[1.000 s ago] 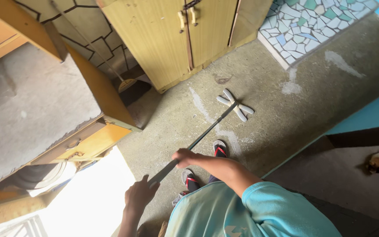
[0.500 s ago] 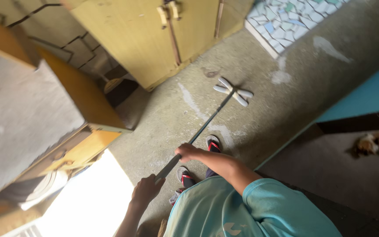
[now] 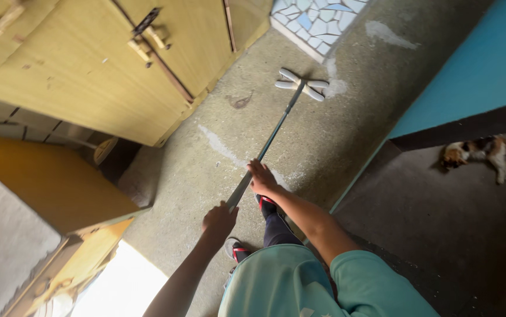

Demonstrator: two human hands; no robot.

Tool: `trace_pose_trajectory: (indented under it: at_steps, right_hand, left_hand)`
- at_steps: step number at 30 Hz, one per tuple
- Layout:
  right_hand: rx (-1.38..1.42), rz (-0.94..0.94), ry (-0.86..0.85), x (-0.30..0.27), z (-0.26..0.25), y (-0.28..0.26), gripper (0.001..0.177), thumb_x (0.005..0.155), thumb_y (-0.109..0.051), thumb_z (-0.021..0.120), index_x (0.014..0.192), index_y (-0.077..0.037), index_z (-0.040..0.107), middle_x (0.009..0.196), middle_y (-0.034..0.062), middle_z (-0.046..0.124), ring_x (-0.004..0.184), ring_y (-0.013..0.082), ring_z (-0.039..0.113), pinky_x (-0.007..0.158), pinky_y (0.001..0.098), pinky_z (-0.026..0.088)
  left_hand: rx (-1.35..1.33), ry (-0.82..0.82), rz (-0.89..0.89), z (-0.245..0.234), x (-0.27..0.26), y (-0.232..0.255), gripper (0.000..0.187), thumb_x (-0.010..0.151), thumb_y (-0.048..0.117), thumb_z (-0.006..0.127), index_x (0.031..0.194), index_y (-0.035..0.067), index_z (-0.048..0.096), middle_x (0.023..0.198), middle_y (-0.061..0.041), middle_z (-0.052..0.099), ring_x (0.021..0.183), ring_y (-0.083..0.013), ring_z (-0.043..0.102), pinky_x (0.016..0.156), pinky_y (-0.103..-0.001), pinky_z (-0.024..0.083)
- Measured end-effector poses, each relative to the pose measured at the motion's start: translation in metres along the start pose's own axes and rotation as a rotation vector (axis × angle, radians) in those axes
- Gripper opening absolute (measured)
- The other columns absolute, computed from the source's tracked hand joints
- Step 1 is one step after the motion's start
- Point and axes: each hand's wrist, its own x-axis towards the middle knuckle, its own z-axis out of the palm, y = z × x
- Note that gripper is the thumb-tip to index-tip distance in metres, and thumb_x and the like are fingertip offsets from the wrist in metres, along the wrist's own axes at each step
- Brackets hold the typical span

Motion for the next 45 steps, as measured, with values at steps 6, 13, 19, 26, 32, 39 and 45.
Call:
trace_pose_trajectory:
  at_steps: [6,13,19,26,32,39,45]
  right_hand:
    - [0.066,0.272,-0.231,0.004,-0.039,0.050,0.068,0.090,-0.021,0.070,0.151,-0.014,0.043,0.165,0.0119,0.029,0.148,0.0371,0.032,0.117,0.0488,0.036]
    - [0.048,0.275,-0.351,0.002,-0.036,0.025,0.071,0.091,-0.029,0.067,0.154,-0.015,0.038,0.167,0.0116,0.025,0.149,0.0314,0.034,0.118,0.0442,0.036]
    - [-0.059,0.153,-0.336,-0.006,-0.011,-0.041,0.069,0.093,-0.036,0.068,0.149,-0.006,0.042,0.160,0.0197,0.033,0.148,0.0335,0.034,0.118,0.0454,0.033]
    - [-0.111,-0.224,-0.482,-0.041,0.021,-0.129,0.038,0.085,-0.026,0.072,0.115,-0.005,0.063,0.123,0.0158,0.063,0.124,0.0328,0.058,0.106,0.0454,0.046]
    - [-0.053,-0.344,-0.603,-0.079,0.051,-0.199,0.043,0.078,-0.015,0.070,0.117,-0.001,0.059,0.116,0.0197,0.063,0.117,0.0366,0.058,0.099,0.0483,0.048]
    - [-0.172,-0.280,-0.714,-0.072,0.066,-0.209,0.023,0.085,-0.027,0.063,0.095,-0.008,0.071,0.106,0.0156,0.071,0.110,0.0364,0.065,0.093,0.0513,0.052]
    - [-0.075,-0.192,-0.693,-0.057,0.056,-0.184,0.017,0.080,-0.022,0.066,0.089,-0.009,0.073,0.101,0.0155,0.073,0.106,0.0358,0.067,0.090,0.0487,0.054]
  left_hand:
    - [-0.060,0.073,0.089,0.019,0.027,0.058,0.047,0.102,0.046,0.054,0.115,0.002,0.050,0.091,-0.015,0.073,0.087,-0.0328,0.076,0.073,-0.044,0.062]
    - [-0.093,0.062,0.096,0.042,0.016,0.030,0.044,0.102,0.045,0.053,0.115,0.003,0.050,0.090,-0.015,0.074,0.087,-0.0321,0.076,0.073,-0.044,0.061]
    - [-0.082,0.055,0.027,0.033,-0.028,-0.036,0.045,0.100,0.048,0.056,0.115,0.005,0.054,0.091,-0.014,0.074,0.086,-0.0323,0.075,0.074,-0.046,0.061]
    - [-0.070,0.105,-0.095,0.040,-0.144,-0.117,0.045,0.095,0.054,0.060,0.110,0.012,0.061,0.089,-0.013,0.075,0.086,-0.0312,0.076,0.075,-0.045,0.061]
    - [-0.215,0.140,-0.171,0.028,-0.220,-0.165,0.048,0.090,0.056,0.066,0.112,0.013,0.065,0.090,-0.015,0.076,0.088,-0.0330,0.076,0.077,-0.046,0.062]
    - [-0.348,0.136,-0.162,0.023,-0.235,-0.157,0.045,0.090,0.050,0.067,0.112,0.011,0.073,0.091,-0.020,0.076,0.088,-0.0357,0.076,0.079,-0.046,0.062]
    - [-0.369,0.014,-0.158,-0.003,-0.210,-0.139,0.043,0.094,0.050,0.062,0.110,0.012,0.073,0.087,-0.016,0.076,0.082,-0.0322,0.079,0.076,-0.044,0.064]
